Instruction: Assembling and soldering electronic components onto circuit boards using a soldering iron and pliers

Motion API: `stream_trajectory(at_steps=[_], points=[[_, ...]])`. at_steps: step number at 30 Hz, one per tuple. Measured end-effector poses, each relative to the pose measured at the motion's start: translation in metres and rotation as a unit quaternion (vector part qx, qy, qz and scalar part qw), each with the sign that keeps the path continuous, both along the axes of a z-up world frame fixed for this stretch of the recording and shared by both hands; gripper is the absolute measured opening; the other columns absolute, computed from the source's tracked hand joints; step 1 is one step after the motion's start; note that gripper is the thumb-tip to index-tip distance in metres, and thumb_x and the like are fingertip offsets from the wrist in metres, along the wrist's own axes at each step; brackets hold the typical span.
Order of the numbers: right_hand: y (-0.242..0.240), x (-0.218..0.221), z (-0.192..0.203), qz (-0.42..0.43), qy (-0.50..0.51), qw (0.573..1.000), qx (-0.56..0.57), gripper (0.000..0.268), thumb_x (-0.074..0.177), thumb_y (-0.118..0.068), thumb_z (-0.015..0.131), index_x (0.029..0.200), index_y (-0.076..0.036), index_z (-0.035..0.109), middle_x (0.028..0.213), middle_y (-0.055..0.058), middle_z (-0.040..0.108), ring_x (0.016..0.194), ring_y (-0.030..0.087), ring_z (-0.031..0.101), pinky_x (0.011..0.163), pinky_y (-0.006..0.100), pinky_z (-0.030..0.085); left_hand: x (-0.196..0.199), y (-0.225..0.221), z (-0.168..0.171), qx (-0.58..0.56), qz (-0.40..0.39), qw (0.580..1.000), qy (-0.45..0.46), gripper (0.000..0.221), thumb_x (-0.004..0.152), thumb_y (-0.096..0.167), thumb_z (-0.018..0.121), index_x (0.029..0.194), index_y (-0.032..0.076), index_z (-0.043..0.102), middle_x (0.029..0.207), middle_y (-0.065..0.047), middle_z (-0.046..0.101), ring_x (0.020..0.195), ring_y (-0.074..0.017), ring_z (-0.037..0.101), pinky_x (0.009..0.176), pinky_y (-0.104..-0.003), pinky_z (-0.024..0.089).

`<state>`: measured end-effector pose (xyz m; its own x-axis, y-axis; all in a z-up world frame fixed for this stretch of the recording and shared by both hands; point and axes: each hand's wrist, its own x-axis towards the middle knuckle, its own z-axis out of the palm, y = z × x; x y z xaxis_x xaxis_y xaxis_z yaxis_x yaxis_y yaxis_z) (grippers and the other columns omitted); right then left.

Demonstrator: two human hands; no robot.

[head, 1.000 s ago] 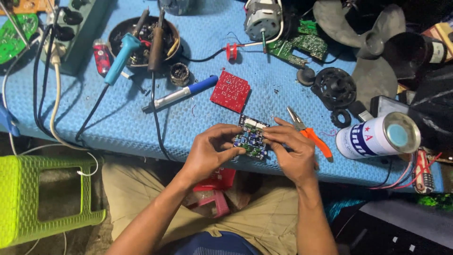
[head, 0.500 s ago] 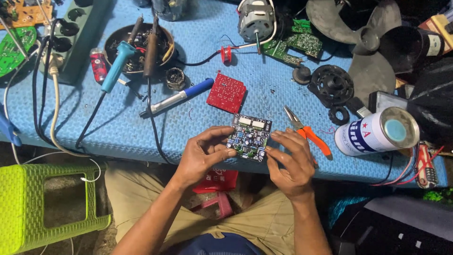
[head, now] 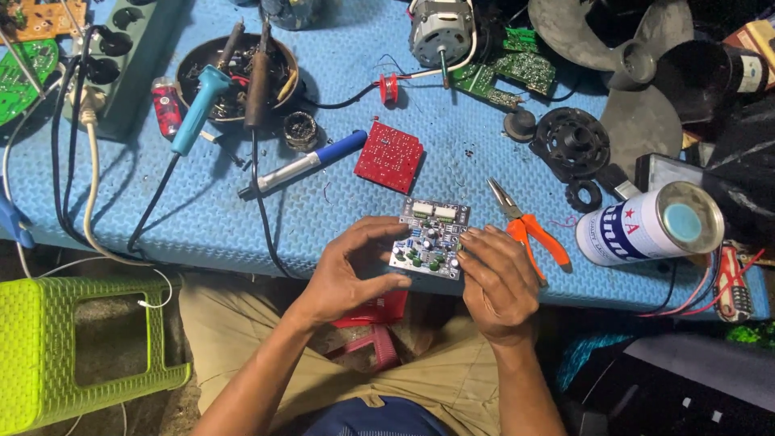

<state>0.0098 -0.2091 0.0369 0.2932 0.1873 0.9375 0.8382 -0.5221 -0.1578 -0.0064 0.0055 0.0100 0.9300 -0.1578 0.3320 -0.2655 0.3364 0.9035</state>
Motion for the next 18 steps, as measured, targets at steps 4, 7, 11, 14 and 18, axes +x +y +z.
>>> stream_trajectory(at_steps=[4,7,11,14,18], points=[[0.0,-0.002,-0.001,0.009,0.022,0.999,0.022,0.012,0.089,0.009,0.074,0.082,0.0,0.077,0.09,0.019,0.078,0.08,0.039,0.077,0.081,0.052,0.063,0.003,0.001,0.0,0.106,0.075,0.988,-0.088,0.049,0.077,0.001,0.086,0.123,0.0,0.071,0.115,-0.018,0.071,0.106,-0.0338,0.072,0.089,-0.045,0.062],[0.001,-0.004,0.002,0.015,0.041,0.998,0.039,0.013,0.09,0.01,0.073,0.08,0.002,0.075,0.087,0.02,0.078,0.078,0.04,0.077,0.079,0.052,0.064,0.005,0.001,-0.008,0.176,0.133,0.965,-0.142,0.038,0.082,0.004,0.083,0.119,0.006,0.075,0.107,-0.012,0.073,0.091,-0.0298,0.074,0.081,-0.043,0.063],[0.0,-0.009,0.009,0.032,0.096,0.994,0.047,0.015,0.09,0.013,0.07,0.078,0.004,0.068,0.085,0.021,0.076,0.077,0.042,0.076,0.076,0.053,0.064,0.011,0.007,0.001,0.237,0.17,0.928,-0.232,0.031,0.085,0.013,0.082,0.115,0.01,0.076,0.109,-0.013,0.069,0.093,-0.0337,0.071,0.084,-0.046,0.061],[0.0,-0.012,0.011,0.028,0.124,0.991,0.044,0.015,0.089,0.015,0.069,0.078,0.005,0.067,0.086,0.022,0.076,0.079,0.043,0.076,0.076,0.053,0.064,0.014,0.004,0.025,0.186,0.105,0.932,-0.293,0.053,0.075,-0.008,0.082,0.124,0.01,0.072,0.125,-0.017,0.068,0.112,-0.0378,0.069,0.096,-0.051,0.059],[0.004,-0.014,0.013,0.024,0.128,0.991,0.043,0.016,0.089,0.016,0.069,0.078,0.005,0.067,0.087,0.021,0.076,0.08,0.041,0.076,0.078,0.053,0.064,0.013,-0.003,0.031,0.166,0.087,0.936,-0.298,0.038,0.089,-0.011,0.069,0.122,0.007,0.072,0.123,-0.015,0.072,0.107,-0.0393,0.072,0.093,-0.05,0.06]])
